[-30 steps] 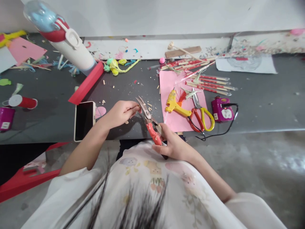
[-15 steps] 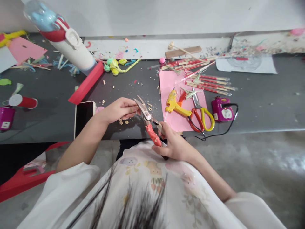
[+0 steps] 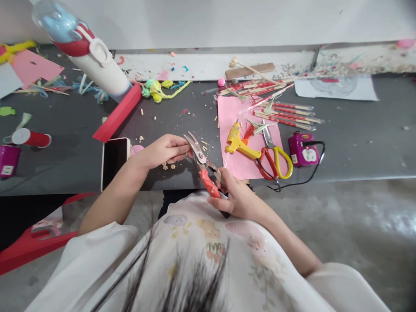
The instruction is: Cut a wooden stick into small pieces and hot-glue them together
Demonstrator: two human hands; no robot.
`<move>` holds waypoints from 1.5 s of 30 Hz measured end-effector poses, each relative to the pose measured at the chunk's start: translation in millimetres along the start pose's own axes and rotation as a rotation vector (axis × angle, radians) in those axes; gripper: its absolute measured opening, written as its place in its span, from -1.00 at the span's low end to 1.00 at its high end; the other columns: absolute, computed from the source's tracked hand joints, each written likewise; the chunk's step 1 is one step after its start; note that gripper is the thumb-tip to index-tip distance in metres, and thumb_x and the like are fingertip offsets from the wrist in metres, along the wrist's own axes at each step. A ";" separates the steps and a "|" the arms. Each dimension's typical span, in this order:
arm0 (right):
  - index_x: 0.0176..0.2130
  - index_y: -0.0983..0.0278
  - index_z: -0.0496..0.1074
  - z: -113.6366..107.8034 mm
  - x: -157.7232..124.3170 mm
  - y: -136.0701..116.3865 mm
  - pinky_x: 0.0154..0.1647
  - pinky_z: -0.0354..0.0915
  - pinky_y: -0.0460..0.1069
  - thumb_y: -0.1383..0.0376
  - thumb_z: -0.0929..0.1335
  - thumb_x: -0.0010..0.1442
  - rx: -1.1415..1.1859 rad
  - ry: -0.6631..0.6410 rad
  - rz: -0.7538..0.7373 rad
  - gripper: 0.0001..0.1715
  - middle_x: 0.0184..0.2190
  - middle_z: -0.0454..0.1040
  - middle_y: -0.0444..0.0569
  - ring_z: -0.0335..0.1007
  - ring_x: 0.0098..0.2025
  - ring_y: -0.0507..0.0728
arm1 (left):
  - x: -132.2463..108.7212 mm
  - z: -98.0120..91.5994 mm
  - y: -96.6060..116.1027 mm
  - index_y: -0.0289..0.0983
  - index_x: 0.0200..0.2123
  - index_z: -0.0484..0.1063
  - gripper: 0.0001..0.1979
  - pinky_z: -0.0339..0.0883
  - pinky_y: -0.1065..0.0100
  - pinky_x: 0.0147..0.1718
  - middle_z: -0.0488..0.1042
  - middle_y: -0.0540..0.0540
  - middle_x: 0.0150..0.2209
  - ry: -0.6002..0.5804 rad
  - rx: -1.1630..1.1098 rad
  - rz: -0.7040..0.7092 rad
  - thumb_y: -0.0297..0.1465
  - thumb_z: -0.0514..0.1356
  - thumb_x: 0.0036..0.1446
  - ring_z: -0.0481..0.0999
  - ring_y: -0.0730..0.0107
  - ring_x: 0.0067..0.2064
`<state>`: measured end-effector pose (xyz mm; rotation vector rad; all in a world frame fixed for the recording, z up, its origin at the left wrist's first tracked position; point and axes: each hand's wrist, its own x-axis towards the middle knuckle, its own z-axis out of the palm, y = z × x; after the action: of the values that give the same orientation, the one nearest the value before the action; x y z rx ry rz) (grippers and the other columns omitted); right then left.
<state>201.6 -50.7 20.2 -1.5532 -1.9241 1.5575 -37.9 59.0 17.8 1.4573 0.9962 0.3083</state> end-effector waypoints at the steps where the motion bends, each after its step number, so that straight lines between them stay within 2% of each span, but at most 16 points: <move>1: -0.10 0.23 0.14 0.2 0.1 0.4 -0.35 0.16 -0.03 0.05 0.40 0.04 0.007 0.001 0.008 -0.45 -0.34 0.24 -0.15 0.15 -0.37 0.04 | 0.2 0.8 -0.6 -0.25 -0.37 0.48 -0.70 0.01 0.44 -0.64 0.18 0.08 -0.69 0.008 0.018 -0.004 -0.16 0.11 0.19 0.14 0.55 -0.66; 5: -0.09 0.23 0.15 2.1 2.1 3.9 -0.34 0.16 -0.03 0.02 0.39 0.06 0.062 0.002 0.023 -0.45 -0.36 0.22 -0.17 0.16 -0.36 0.04 | 2.0 4.3 -1.8 -0.27 -0.35 0.45 -0.68 0.03 0.46 -0.64 0.20 0.09 -0.66 0.035 0.090 -0.013 -0.15 0.07 0.22 0.15 0.56 -0.65; 9: -0.06 0.24 0.16 4.8 4.7 7.9 -0.37 0.14 -0.04 0.01 0.40 0.06 0.099 0.014 0.041 -0.41 -0.39 0.19 -0.20 0.14 -0.39 0.03 | 3.5 8.2 0.2 -0.29 -0.41 0.40 -0.64 0.09 0.47 -0.59 0.25 0.08 -0.62 0.081 0.215 0.034 -0.15 0.02 0.26 0.22 0.57 -0.61; 12: -0.02 0.25 0.15 7.0 6.1 9.9 -0.39 0.13 -0.04 0.01 0.40 0.06 0.156 0.012 0.066 -0.38 -0.40 0.19 -0.21 0.13 -0.41 0.02 | 2.6 12.5 3.3 -0.29 -0.45 0.36 -0.63 0.14 0.45 -0.50 0.33 0.05 -0.59 0.156 0.414 0.071 -0.20 -0.02 0.29 0.30 0.53 -0.56; 15: -0.01 0.24 0.16 8.9 6.6 11.5 -0.35 0.16 -0.03 0.03 0.40 0.07 0.211 0.013 0.088 -0.39 -0.39 0.22 -0.20 0.16 -0.39 0.03 | 1.0 18.5 5.0 -0.28 -0.41 0.38 -0.65 0.15 0.42 -0.43 0.44 -0.02 -0.50 0.222 0.628 0.106 -0.24 -0.05 0.31 0.39 0.45 -0.47; 19: -0.01 0.23 0.17 10.2 6.0 13.6 -0.31 0.20 -0.02 0.03 0.40 0.07 0.254 0.016 0.103 -0.39 -0.36 0.26 -0.18 0.20 -0.36 0.05 | 0.7 26.2 3.4 -0.28 -0.34 0.41 -0.65 0.14 0.38 -0.38 0.51 -0.12 -0.38 0.293 0.768 0.137 -0.26 -0.09 0.32 0.46 0.34 -0.36; 24: 0.02 0.22 0.17 10.9 4.8 14.9 -0.25 0.23 0.01 0.01 0.41 0.06 0.259 0.031 0.099 -0.36 -0.34 0.31 -0.15 0.24 -0.30 0.09 | 1.5 30.2 0.6 -0.28 -0.26 0.42 -0.62 0.15 0.35 -0.36 0.54 -0.15 -0.30 0.328 0.804 0.149 -0.22 -0.12 0.34 0.49 0.29 -0.30; 30: 0.02 0.23 0.18 15.8 5.9 15.7 -0.20 0.27 0.05 0.00 0.40 0.06 0.281 0.069 0.105 -0.35 -0.33 0.33 -0.13 0.28 -0.26 0.13 | 6.5 26.5 -0.9 -0.28 -0.17 0.45 -0.62 0.18 0.35 -0.34 0.56 -0.15 -0.24 0.325 0.791 0.182 -0.22 -0.10 0.33 0.51 0.27 -0.26; 36: -0.01 0.21 0.22 25.1 8.9 16.6 -0.19 0.30 0.08 -0.01 0.33 0.13 0.319 0.144 0.092 -0.47 -0.30 0.35 -0.08 0.32 -0.21 0.17 | 19.9 16.8 2.9 -0.29 -0.27 0.46 -0.66 0.13 0.33 -0.38 0.53 -0.13 -0.34 0.294 0.838 0.242 -0.25 -0.05 0.31 0.48 0.28 -0.31; 40: 0.01 0.21 0.19 27.8 11.6 11.7 -0.16 0.31 0.10 0.01 0.34 0.13 0.297 0.183 0.117 -0.45 -0.27 0.36 -0.05 0.33 -0.18 0.18 | 26.6 12.0 1.5 -0.30 -0.34 0.47 -0.65 0.13 0.32 -0.37 0.51 -0.13 -0.38 0.287 0.848 0.290 -0.26 -0.03 0.30 0.47 0.29 -0.32; 45: 0.03 0.25 0.11 29.1 14.7 3.6 -0.10 0.32 0.12 0.08 0.40 0.07 0.258 0.206 0.105 -0.36 -0.21 0.37 -0.02 0.34 -0.18 0.17 | 27.5 8.7 -8.2 -0.30 -0.25 0.47 -0.65 0.23 0.34 -0.26 0.55 -0.15 -0.25 0.306 0.777 0.382 -0.26 -0.05 0.31 0.50 0.28 -0.20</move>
<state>177.1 -56.0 -0.9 -1.6501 -1.4911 1.5455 -18.7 71.6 -1.4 2.3729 1.1391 0.4580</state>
